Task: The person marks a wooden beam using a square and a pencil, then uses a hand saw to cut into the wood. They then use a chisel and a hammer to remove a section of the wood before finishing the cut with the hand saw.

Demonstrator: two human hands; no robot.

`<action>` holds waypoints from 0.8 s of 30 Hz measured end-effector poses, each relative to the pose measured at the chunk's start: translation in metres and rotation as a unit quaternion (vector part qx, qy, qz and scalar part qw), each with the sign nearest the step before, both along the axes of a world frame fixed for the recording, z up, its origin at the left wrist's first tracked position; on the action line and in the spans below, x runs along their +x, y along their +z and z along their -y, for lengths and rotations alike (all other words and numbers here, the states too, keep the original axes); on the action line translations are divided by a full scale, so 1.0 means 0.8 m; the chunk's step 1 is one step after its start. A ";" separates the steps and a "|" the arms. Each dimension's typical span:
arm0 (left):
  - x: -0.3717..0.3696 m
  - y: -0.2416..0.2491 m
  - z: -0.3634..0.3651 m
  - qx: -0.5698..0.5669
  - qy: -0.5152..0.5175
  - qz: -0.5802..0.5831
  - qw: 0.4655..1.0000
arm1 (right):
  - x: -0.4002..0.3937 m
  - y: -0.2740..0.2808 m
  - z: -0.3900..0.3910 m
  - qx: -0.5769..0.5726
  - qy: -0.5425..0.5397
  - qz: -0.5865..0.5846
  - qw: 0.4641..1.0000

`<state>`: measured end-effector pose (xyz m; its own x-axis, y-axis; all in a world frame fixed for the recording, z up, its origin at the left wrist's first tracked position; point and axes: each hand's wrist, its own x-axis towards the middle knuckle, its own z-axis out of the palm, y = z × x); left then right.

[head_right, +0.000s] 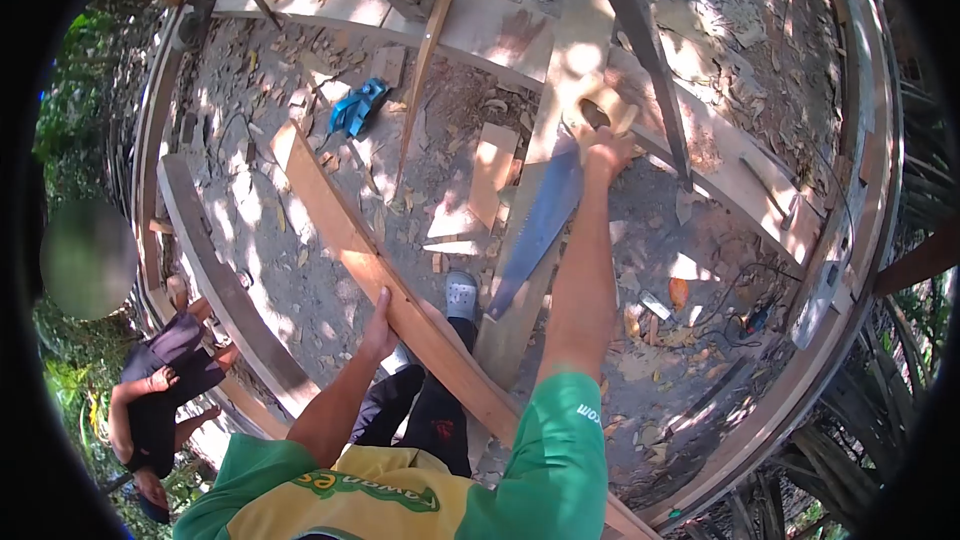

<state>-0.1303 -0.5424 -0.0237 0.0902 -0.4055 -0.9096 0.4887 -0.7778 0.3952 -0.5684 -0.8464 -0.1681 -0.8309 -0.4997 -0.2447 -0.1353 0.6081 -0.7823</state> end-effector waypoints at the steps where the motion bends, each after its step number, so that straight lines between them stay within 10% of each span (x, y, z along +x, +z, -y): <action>1: -0.004 -0.002 0.002 -0.001 -0.002 0.007 1.000 | -0.010 0.009 -0.013 -0.021 0.012 -0.024 0.999; 9: -0.060 -0.068 0.032 0.003 -0.018 0.004 1.000 | 0.043 0.395 -0.158 -0.043 0.279 0.023 0.959; 15: -0.146 -0.062 0.110 0.026 -0.160 -0.028 0.986 | 0.046 0.464 -0.295 0.053 0.313 -0.035 0.948; 20: -0.135 -0.037 0.100 -0.033 -0.406 0.200 0.891 | 0.064 0.486 -0.388 0.080 0.320 0.074 0.941; 24: -0.073 0.138 0.068 -0.217 -0.390 0.130 0.885 | 0.167 0.533 -0.387 0.075 0.426 0.105 0.895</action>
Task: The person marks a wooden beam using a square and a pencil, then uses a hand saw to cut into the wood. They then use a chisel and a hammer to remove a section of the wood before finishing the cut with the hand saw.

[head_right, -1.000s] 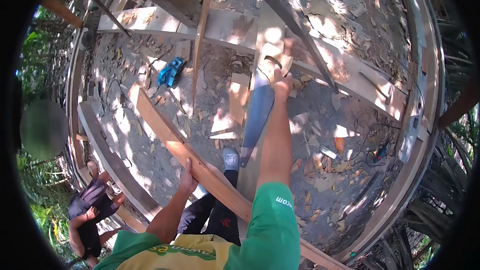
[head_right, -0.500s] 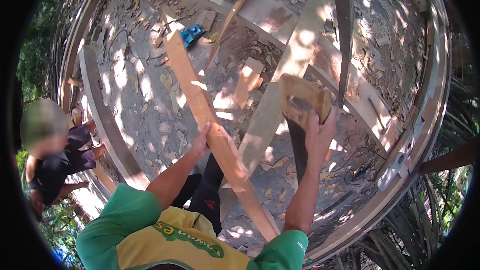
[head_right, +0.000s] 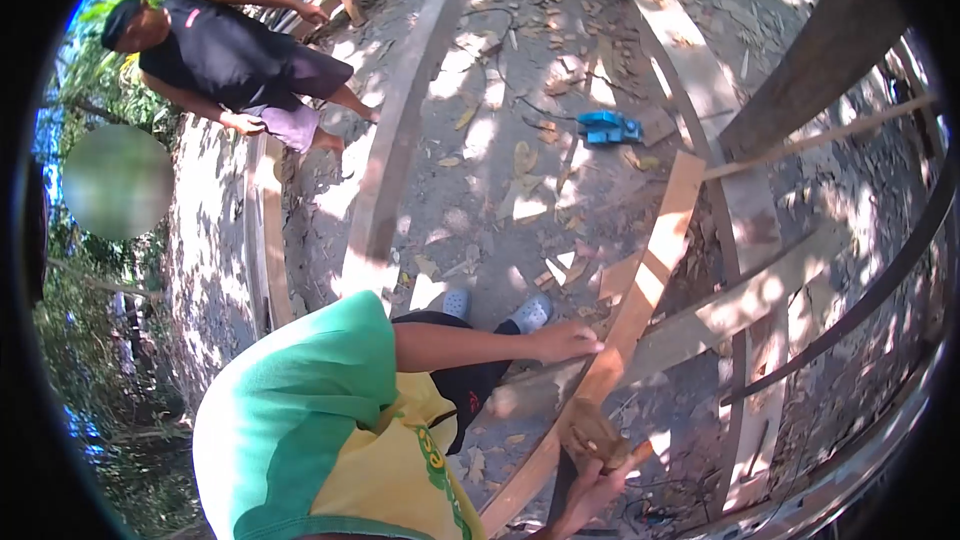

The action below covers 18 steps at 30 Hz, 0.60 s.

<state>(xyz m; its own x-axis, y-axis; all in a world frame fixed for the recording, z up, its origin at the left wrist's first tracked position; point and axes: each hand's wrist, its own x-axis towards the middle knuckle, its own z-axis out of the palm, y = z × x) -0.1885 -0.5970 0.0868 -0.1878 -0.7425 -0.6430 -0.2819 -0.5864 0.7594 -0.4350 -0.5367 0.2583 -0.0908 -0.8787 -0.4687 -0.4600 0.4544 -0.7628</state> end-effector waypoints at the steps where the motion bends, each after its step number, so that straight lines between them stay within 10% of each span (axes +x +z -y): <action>1: 0.022 0.041 -0.014 -0.053 0.024 -0.030 0.998 | 0.025 0.000 0.005 0.023 0.043 0.035 0.998; 5: 0.133 0.191 -0.050 -0.073 -0.214 -0.075 0.971 | 0.147 0.050 0.042 0.010 0.256 0.024 0.966; 10: 0.238 0.323 -0.138 -0.051 -0.046 -0.109 0.992 | 0.270 0.104 0.060 -0.008 0.424 0.049 0.904; 13: 0.271 0.365 -0.184 -0.069 0.001 -0.006 0.998 | 0.340 0.150 0.043 -0.275 0.461 -0.005 0.843; 18: 0.306 0.369 -0.236 -0.166 0.079 0.090 0.979 | 0.387 0.141 -0.023 -0.073 0.307 0.228 0.921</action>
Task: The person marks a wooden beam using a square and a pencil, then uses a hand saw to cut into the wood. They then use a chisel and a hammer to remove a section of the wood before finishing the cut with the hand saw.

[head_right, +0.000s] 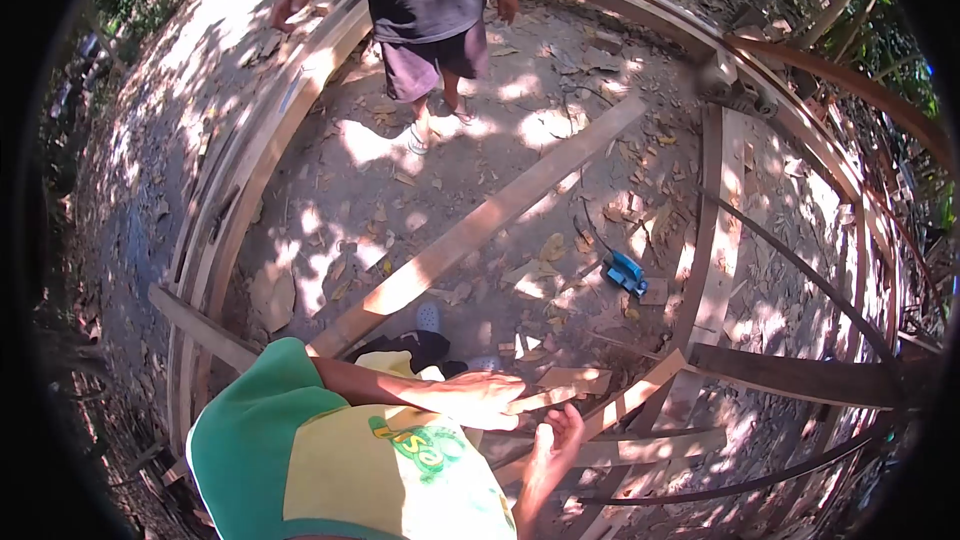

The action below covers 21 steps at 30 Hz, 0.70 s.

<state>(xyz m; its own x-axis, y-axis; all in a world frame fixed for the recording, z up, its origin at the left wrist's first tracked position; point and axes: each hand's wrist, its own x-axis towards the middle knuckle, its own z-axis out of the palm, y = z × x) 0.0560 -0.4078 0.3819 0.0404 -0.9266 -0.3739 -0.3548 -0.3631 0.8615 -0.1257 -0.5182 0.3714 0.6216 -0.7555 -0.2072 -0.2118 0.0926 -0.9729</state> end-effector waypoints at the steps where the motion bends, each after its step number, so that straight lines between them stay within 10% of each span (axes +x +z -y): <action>1: -0.005 -0.008 -0.004 0.008 0.042 0.003 0.999 | 0.033 0.024 -0.017 0.058 -0.030 -0.046 0.997; 5: -0.006 -0.066 -0.032 -0.155 0.041 0.071 0.984 | 0.118 -0.016 -0.040 -0.099 -0.077 -0.171 0.977; 9: 0.078 -0.138 -0.081 -0.035 0.011 -0.083 0.996 | 0.093 -0.120 0.019 0.106 -0.043 -0.133 0.984; 17: 0.148 -0.363 -0.300 0.252 0.303 0.079 0.916 | 0.136 -0.064 0.060 0.076 0.070 -0.327 0.939; 21: 0.121 -0.353 -0.341 0.234 0.381 0.024 0.894 | 0.189 -0.062 0.105 0.063 0.137 -0.392 0.908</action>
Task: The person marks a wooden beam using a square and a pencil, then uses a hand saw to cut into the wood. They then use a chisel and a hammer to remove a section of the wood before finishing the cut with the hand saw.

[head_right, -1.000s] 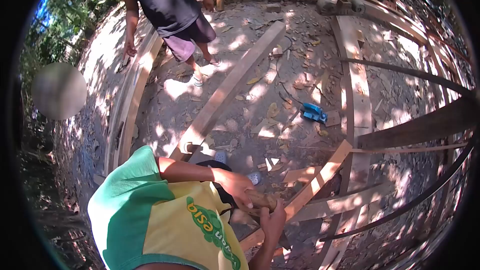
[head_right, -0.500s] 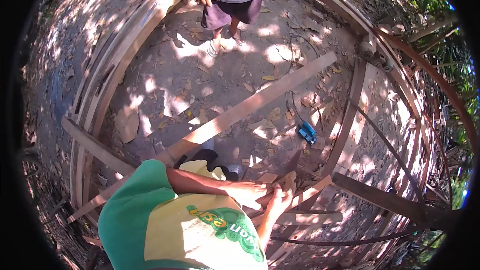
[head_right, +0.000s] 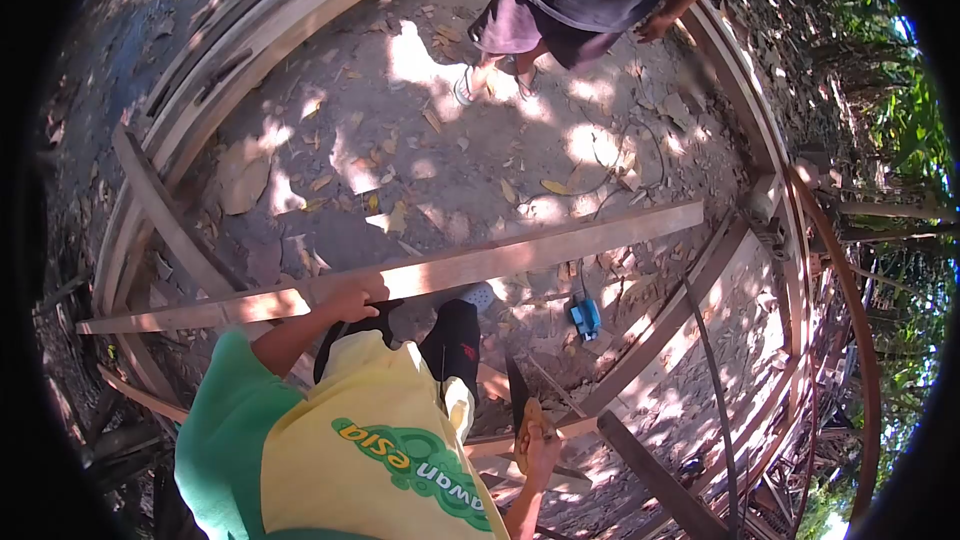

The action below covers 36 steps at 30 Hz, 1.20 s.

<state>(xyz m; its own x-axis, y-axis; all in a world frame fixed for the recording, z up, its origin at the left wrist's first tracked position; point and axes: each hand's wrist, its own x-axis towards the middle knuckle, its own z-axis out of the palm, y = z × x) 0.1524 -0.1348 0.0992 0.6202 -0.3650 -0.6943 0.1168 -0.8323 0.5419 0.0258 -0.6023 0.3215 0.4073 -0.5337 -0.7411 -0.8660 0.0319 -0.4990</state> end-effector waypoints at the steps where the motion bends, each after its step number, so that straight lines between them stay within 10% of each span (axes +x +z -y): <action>1: -0.010 0.008 0.001 0.029 0.024 -0.045 0.998 | 0.019 -0.004 0.014 0.004 0.021 -0.016 1.000; 7: -0.101 0.019 0.041 0.074 0.397 -0.181 0.897 | 0.147 -0.112 0.126 0.117 0.161 -0.097 0.975; 10: -0.154 0.024 0.090 0.155 0.503 -0.146 0.838 | 0.215 -0.218 0.189 -0.024 0.507 -0.050 0.860; 19: -0.126 0.103 0.242 0.123 0.460 -0.187 0.859 | 0.319 -0.240 0.219 -0.019 0.710 -0.131 0.692; 29: -0.213 -0.054 0.174 -0.052 0.659 -0.074 0.746 | 0.358 0.007 0.224 0.160 0.663 0.019 0.731; 31: -0.210 -0.065 0.174 0.121 0.627 0.002 0.769 | 0.341 0.017 0.245 0.211 0.568 0.027 0.795; 36: -0.182 -0.018 0.231 0.115 0.663 0.056 0.738 | 0.318 0.043 0.246 0.311 0.384 0.079 0.866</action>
